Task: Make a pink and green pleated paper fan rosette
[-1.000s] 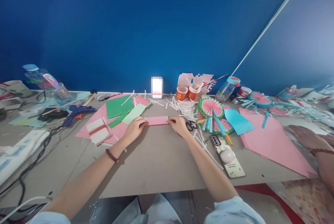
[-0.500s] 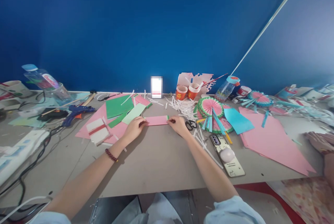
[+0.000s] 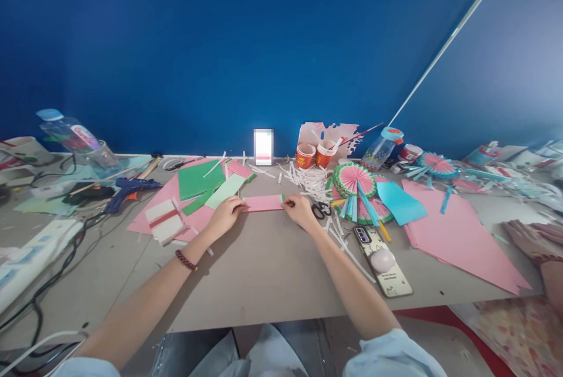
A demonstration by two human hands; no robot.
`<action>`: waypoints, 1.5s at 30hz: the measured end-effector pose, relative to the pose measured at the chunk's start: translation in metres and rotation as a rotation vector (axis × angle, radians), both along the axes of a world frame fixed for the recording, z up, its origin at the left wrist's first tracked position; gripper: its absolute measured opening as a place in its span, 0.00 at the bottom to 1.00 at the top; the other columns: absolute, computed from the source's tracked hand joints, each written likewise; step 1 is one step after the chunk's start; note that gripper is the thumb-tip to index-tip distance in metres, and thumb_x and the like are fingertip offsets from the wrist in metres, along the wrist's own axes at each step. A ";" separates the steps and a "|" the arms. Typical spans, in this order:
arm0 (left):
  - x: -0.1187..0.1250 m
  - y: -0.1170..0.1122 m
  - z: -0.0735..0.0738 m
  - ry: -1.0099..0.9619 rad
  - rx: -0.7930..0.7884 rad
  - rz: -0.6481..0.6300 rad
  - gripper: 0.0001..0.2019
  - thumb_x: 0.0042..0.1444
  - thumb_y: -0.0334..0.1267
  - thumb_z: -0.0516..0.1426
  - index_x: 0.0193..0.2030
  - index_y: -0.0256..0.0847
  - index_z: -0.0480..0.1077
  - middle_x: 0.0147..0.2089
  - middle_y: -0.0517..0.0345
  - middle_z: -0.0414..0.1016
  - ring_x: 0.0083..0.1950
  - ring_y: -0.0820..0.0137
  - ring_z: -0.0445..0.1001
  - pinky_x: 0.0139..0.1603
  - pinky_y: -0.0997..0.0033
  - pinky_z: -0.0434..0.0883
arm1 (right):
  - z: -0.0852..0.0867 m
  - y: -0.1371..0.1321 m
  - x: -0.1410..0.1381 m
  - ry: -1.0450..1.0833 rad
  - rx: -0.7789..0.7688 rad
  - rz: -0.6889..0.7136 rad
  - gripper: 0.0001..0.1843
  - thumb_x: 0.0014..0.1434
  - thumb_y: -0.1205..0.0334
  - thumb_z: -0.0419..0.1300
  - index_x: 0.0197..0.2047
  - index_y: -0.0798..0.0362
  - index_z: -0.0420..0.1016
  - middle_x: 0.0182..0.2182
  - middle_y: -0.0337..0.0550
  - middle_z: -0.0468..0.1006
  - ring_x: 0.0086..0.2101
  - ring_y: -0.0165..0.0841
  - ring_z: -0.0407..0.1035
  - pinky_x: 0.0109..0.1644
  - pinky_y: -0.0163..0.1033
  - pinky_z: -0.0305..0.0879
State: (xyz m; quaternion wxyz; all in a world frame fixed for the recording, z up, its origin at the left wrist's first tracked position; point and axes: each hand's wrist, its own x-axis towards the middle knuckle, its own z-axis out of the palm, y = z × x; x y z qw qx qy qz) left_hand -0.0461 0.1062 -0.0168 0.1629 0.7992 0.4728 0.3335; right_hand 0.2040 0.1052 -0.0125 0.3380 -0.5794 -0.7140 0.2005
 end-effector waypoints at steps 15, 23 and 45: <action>-0.001 -0.002 0.004 -0.009 -0.101 -0.023 0.07 0.56 0.31 0.54 0.31 0.40 0.74 0.34 0.55 0.72 0.39 0.68 0.71 0.43 0.68 0.67 | -0.001 0.000 -0.001 -0.021 0.025 0.017 0.04 0.47 0.67 0.58 0.23 0.53 0.73 0.24 0.40 0.76 0.28 0.32 0.68 0.35 0.34 0.61; 0.000 -0.003 0.005 -0.006 -0.088 -0.025 0.07 0.57 0.32 0.54 0.31 0.39 0.72 0.33 0.56 0.72 0.40 0.67 0.70 0.43 0.67 0.67 | 0.001 0.001 -0.002 -0.032 -0.022 0.031 0.04 0.48 0.68 0.58 0.23 0.54 0.72 0.25 0.40 0.75 0.29 0.31 0.67 0.35 0.34 0.61; 0.004 -0.014 0.010 0.370 0.148 -0.054 0.08 0.60 0.34 0.51 0.36 0.40 0.71 0.37 0.55 0.72 0.39 0.67 0.69 0.41 0.66 0.65 | -0.005 -0.001 0.010 -0.051 0.092 0.181 0.04 0.54 0.68 0.59 0.32 0.54 0.75 0.30 0.43 0.75 0.33 0.32 0.69 0.40 0.36 0.63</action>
